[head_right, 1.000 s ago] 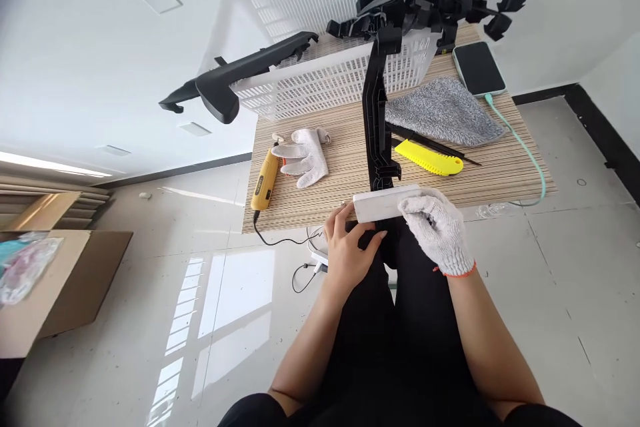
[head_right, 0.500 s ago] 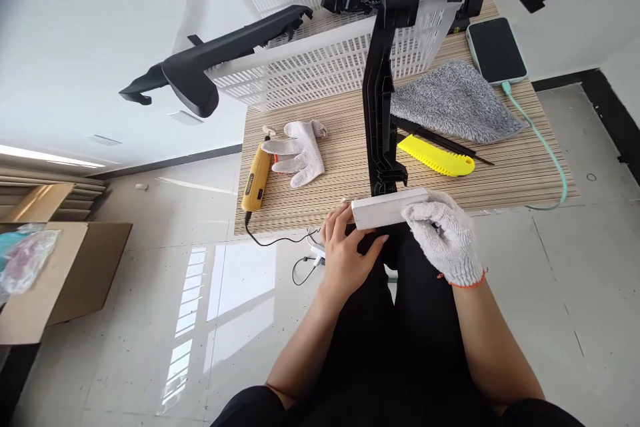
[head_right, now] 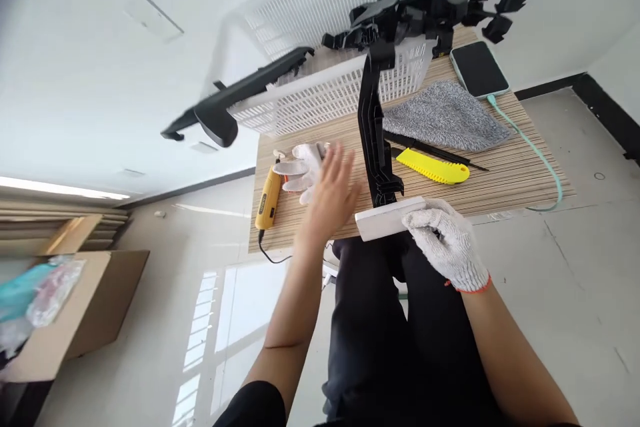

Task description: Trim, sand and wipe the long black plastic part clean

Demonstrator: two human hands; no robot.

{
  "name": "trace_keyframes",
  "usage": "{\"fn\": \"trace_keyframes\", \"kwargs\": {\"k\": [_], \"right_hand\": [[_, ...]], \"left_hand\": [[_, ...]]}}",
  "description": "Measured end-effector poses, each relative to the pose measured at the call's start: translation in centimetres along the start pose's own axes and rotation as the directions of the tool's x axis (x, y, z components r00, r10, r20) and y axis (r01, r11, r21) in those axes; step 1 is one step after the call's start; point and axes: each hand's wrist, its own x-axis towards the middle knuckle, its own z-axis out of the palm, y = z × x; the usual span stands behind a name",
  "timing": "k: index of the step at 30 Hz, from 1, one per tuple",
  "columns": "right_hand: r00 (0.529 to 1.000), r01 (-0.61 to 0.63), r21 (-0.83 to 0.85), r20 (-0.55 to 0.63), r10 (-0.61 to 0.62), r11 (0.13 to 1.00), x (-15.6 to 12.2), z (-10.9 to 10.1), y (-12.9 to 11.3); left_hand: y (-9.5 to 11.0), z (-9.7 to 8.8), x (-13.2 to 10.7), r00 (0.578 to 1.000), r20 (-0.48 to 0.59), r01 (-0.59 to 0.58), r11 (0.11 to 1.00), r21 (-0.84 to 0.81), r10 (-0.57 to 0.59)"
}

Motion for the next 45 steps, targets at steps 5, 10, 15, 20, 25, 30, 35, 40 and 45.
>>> {"fn": "trace_keyframes", "kwargs": {"k": [5, 10, 15, 20, 25, 30, 35, 40, 45], "right_hand": [[1.000, -0.005, 0.011, 0.007, 0.005, 1.000, 0.2, -0.2, -0.1], [1.000, -0.016, -0.005, 0.021, 0.016, 1.000, 0.0, -0.7, 0.3], [0.999, -0.036, 0.040, 0.032, 0.034, 0.999, -0.1, -0.9, 0.6], [0.999, -0.041, 0.043, 0.022, 0.040, 0.998, -0.2, -0.9, 0.6], [0.999, -0.052, 0.030, -0.010, 0.052, 0.998, -0.5, -0.7, 0.9], [0.996, -0.085, 0.060, -0.001, 0.085, 0.995, -0.7, -0.7, 0.9], [0.997, -0.077, 0.079, -0.004, 0.078, 0.994, -0.5, -0.6, 0.7], [0.998, -0.063, 0.041, -0.013, 0.064, 0.997, -0.4, -0.6, 0.5], [0.996, -0.086, 0.059, -0.010, 0.087, 0.995, -0.4, -0.6, 0.5]], "left_hand": [[0.7, 4.3, 1.8, 0.993, 0.098, -0.073, 0.997, 0.036, 0.069], [0.6, 2.8, -2.3, 0.990, 0.121, -0.075, 0.997, 0.027, 0.071], [0.3, 1.8, -6.9, 0.991, 0.133, -0.034, 0.997, 0.070, 0.024], [-0.2, 1.3, -10.4, 0.991, 0.130, 0.020, 0.991, 0.132, -0.037], [-0.1, 0.9, -11.9, 0.986, 0.145, 0.062, 0.983, 0.171, -0.087], [0.0, 1.1, -12.8, 0.989, 0.117, 0.061, 0.979, 0.194, -0.085], [0.0, 1.1, -13.5, 0.992, 0.098, 0.056, 0.979, 0.196, -0.076], [0.0, 1.1, -13.8, 0.991, 0.101, 0.062, 0.978, 0.197, -0.084], [-0.1, 1.2, -14.0, 0.991, 0.100, 0.067, 0.978, 0.199, -0.088]]}}
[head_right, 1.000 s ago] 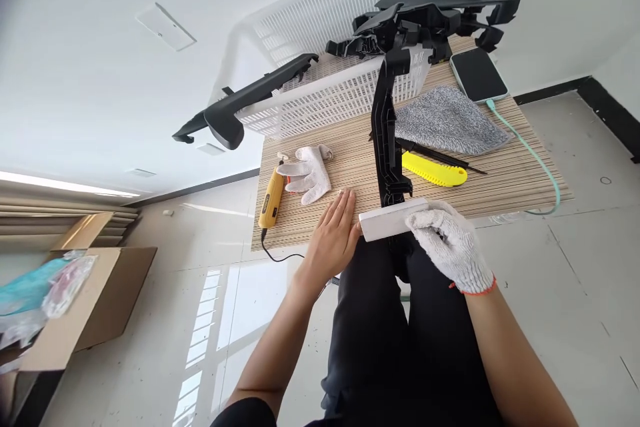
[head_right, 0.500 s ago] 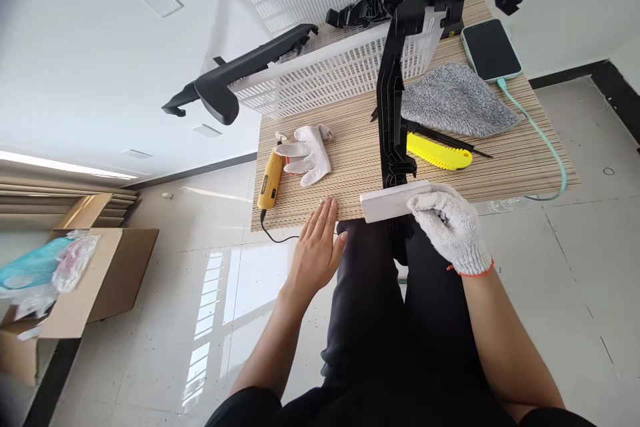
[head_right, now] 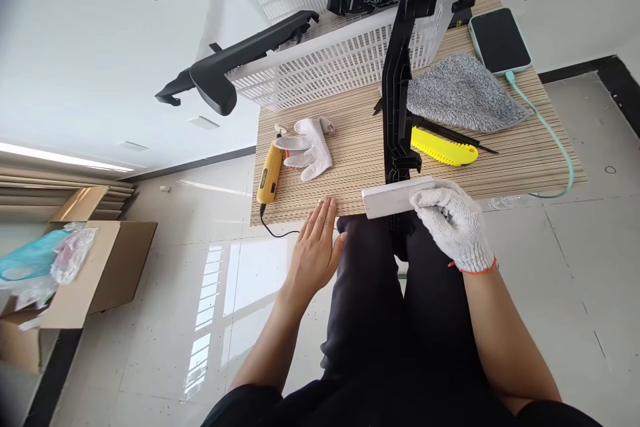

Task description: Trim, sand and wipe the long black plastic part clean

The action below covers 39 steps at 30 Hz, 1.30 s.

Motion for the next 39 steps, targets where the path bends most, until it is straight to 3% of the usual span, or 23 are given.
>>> {"fn": "trace_keyframes", "kwargs": {"k": [18, 26, 34, 36, 39], "right_hand": [[1.000, -0.003, 0.002, -0.008, 0.003, 1.000, -0.1, 0.0, 0.1], [0.999, -0.025, -0.014, -0.023, 0.025, 1.000, -0.4, -0.1, 0.6], [0.997, -0.054, 0.008, -0.050, 0.054, 0.999, -0.4, 0.1, 0.4], [0.998, -0.053, 0.013, -0.046, 0.054, 0.999, -0.4, 0.2, 0.3], [0.999, -0.030, -0.011, -0.042, 0.030, 0.999, -0.3, 0.3, 0.3]], "left_hand": [[0.1, 0.0, -0.8, 1.000, 0.014, 0.013, 0.999, -0.035, -0.012], [0.3, 0.4, -1.4, 0.999, -0.035, 0.021, 0.998, 0.055, -0.019], [-0.3, 0.4, -3.4, 0.998, -0.020, 0.064, 0.997, 0.051, -0.063], [-0.6, 0.7, -4.1, 0.997, -0.066, 0.037, 0.999, 0.000, -0.037], [-0.7, 1.3, -5.1, 0.975, -0.221, -0.017, 0.994, -0.107, -0.007]]}}
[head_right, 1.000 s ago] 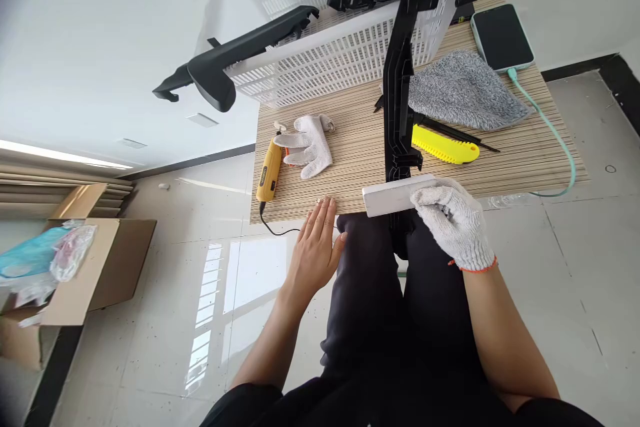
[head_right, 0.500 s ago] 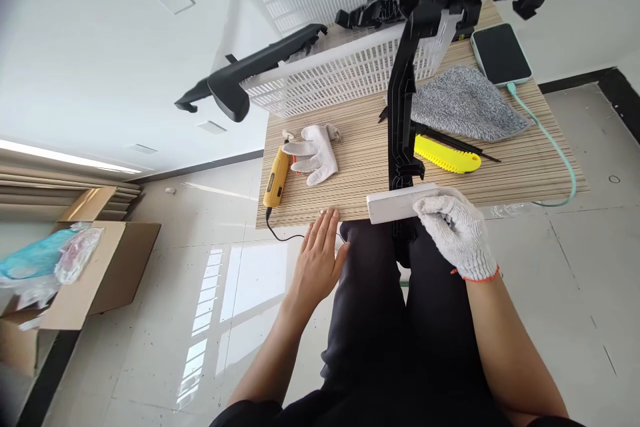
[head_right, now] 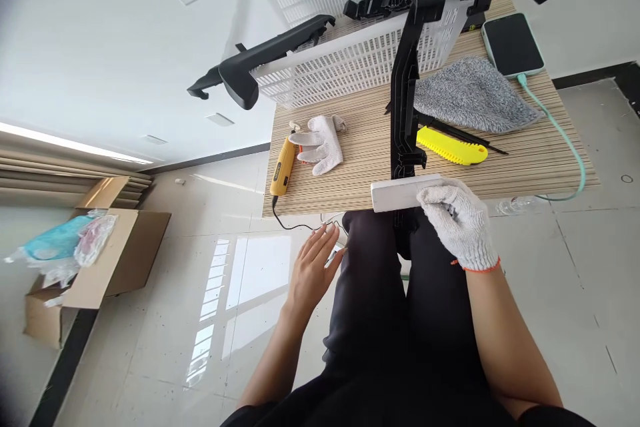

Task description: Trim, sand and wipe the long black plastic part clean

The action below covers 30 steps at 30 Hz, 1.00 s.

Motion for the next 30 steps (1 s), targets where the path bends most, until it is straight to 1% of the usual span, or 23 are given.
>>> {"fn": "trace_keyframes", "kwargs": {"k": [2, 3, 7, 10, 11, 13, 15, 17, 18, 20, 21, 23, 27, 30], "right_hand": [[1.000, 0.011, -0.015, -0.015, -0.012, 1.000, 0.0, 0.1, 0.0], [1.000, 0.013, -0.015, -0.025, -0.013, 1.000, 0.0, 0.2, 0.1], [1.000, -0.001, -0.005, -0.023, 0.000, 1.000, 0.0, 0.3, 0.2], [1.000, 0.017, -0.038, -0.022, -0.018, 0.999, 0.1, 0.3, 0.1], [0.999, 0.030, -0.049, -0.024, -0.031, 0.998, 0.2, 0.3, 0.0], [0.999, 0.044, -0.057, -0.026, -0.046, 0.997, 0.2, 0.3, -0.1], [0.999, 0.039, -0.052, -0.030, -0.040, 0.998, 0.2, 0.4, -0.1], [0.999, 0.033, -0.051, -0.034, -0.035, 0.998, 0.2, 0.4, -0.1], [0.999, 0.032, -0.047, -0.035, -0.034, 0.998, 0.2, 0.3, 0.0], [0.999, 0.021, -0.018, -0.032, -0.022, 1.000, 0.1, 0.3, 0.0], [1.000, 0.010, 0.003, -0.028, -0.010, 1.000, 0.1, 0.2, 0.1], [1.000, -0.013, 0.032, -0.014, 0.014, 0.999, 0.1, 0.1, 0.0], [1.000, -0.014, 0.040, -0.002, 0.014, 0.999, 0.1, 0.0, -0.1], [1.000, -0.014, 0.042, 0.004, 0.014, 0.999, 0.0, 0.0, 0.0]], "left_hand": [[0.0, 0.3, -0.4, 0.995, -0.100, 0.014, 0.997, -0.075, -0.021], [-0.1, 0.5, -0.6, 0.991, -0.126, 0.026, 0.994, -0.106, -0.040], [0.0, 0.5, 0.0, 0.981, -0.160, 0.086, 0.985, -0.148, -0.109], [0.8, 0.1, 1.9, 0.976, -0.178, 0.100, 0.984, -0.147, -0.126], [1.4, 0.1, 2.9, 0.981, -0.160, 0.085, 0.985, -0.150, -0.109], [2.6, 0.4, 5.6, 0.995, -0.091, 0.029, 0.988, -0.151, -0.043], [3.8, 1.0, 8.7, 0.999, 0.025, -0.028, 0.992, -0.126, 0.031], [4.7, 1.9, 11.6, 0.988, 0.126, -0.072, 0.992, -0.101, 0.084], [4.9, 2.3, 12.8, 0.982, 0.160, -0.084, 0.992, -0.090, 0.097], [5.0, 2.9, 14.2, 0.974, 0.199, -0.092, 0.993, -0.072, 0.105], [5.0, 3.1, 14.5, 0.973, 0.208, -0.088, 0.994, -0.065, 0.100], [4.8, 3.1, 14.3, 0.974, 0.214, -0.070, 0.996, -0.056, 0.080], [4.6, 2.4, 12.5, 0.984, 0.179, 0.027, 0.998, -0.054, -0.017], [4.5, 1.7, 10.9, 0.983, 0.157, 0.106, 0.994, -0.037, -0.099]]}}
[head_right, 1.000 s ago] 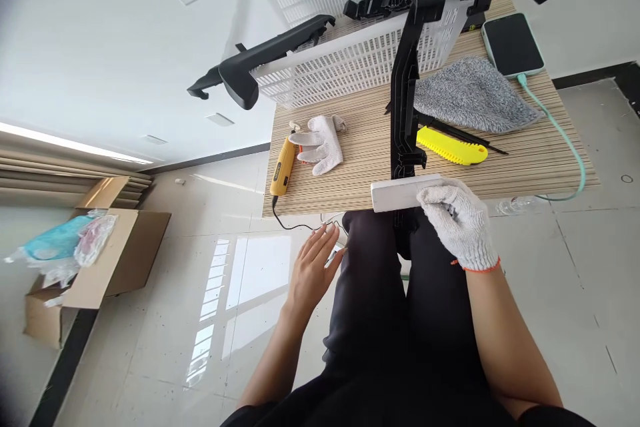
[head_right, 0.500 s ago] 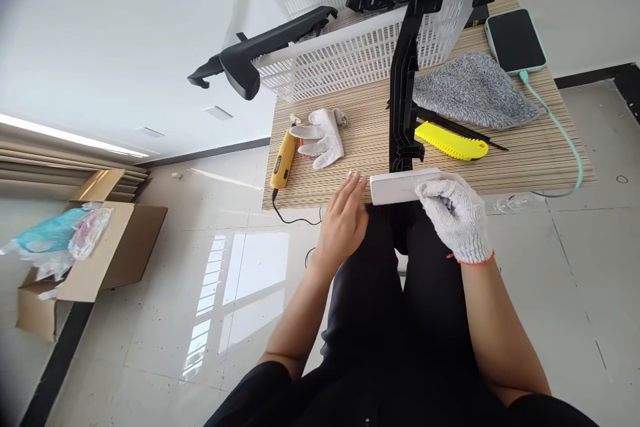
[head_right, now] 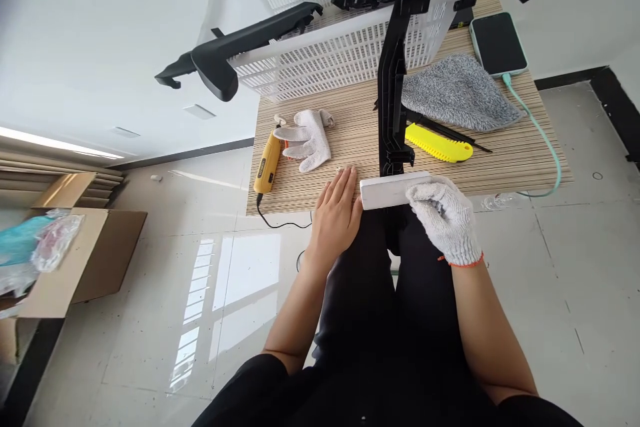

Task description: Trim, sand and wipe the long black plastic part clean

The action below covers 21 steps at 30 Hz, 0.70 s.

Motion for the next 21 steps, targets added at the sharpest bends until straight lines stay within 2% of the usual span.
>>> {"fn": "trace_keyframes", "kwargs": {"k": [7, 14, 17, 21], "right_hand": [[0.999, -0.031, 0.013, -0.016, 0.031, 0.999, -0.3, -0.1, 0.4], [1.000, -0.010, 0.039, -0.027, 0.011, 0.999, 0.0, 0.2, 0.0], [1.000, 0.007, 0.042, -0.029, -0.006, 0.999, 0.2, 0.3, -0.1], [0.999, 0.032, 0.023, -0.020, -0.031, 0.999, 0.3, 0.4, -0.1]], "left_hand": [[-1.5, -0.6, -4.6, 0.992, -0.041, 0.121, 0.992, 0.046, -0.119], [-3.9, -0.9, -8.6, 0.961, -0.097, 0.268, 0.960, 0.083, -0.260], [-4.9, -1.2, -9.5, 0.919, -0.184, 0.362, 0.931, 0.045, -0.349], [-5.6, -1.4, -10.2, 0.833, -0.363, 0.423, 0.903, -0.067, -0.417]]}}
